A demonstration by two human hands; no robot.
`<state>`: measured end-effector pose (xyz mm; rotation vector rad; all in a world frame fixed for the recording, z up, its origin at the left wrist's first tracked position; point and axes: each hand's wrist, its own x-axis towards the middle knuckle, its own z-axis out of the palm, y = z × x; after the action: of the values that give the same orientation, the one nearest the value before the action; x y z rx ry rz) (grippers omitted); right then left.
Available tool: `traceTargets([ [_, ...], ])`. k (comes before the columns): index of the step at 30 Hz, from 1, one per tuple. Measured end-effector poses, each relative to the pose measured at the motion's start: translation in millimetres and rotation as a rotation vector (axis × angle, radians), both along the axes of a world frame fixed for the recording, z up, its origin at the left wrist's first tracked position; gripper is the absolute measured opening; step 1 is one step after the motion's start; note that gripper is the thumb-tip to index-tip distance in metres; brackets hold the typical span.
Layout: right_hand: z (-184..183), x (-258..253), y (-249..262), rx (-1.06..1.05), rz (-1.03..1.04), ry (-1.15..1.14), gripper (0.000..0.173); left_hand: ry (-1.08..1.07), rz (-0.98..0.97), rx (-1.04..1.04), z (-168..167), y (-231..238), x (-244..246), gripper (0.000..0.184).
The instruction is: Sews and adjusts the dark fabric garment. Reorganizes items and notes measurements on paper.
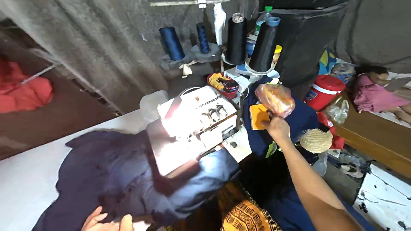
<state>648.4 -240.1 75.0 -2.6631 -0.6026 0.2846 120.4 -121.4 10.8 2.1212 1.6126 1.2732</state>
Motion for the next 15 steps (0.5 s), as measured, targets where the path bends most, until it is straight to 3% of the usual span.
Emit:
traceTargets([
  [3,-3,2,3,0.115,-0.007,0.064,0.046,-0.315,-0.16,0.067,14,-28,-1,0.042],
  [6,-4,-7,12,0.029,-0.02,0.031,0.056,-0.532,-0.388,0.028,16,-59,16,0.037],
  [8,-7,-13,21,-0.046,-0.034,0.024,0.067,-0.549,-0.513,-0.06,19,-78,39,0.039],
  [10,-16,-14,29,-0.021,-0.017,0.048,0.065,-0.513,-0.622,-0.156,20,-90,63,0.025],
  [15,-16,-16,24,0.309,-0.019,0.172,0.05,-0.352,-1.006,-0.185,35,-94,97,0.025],
])
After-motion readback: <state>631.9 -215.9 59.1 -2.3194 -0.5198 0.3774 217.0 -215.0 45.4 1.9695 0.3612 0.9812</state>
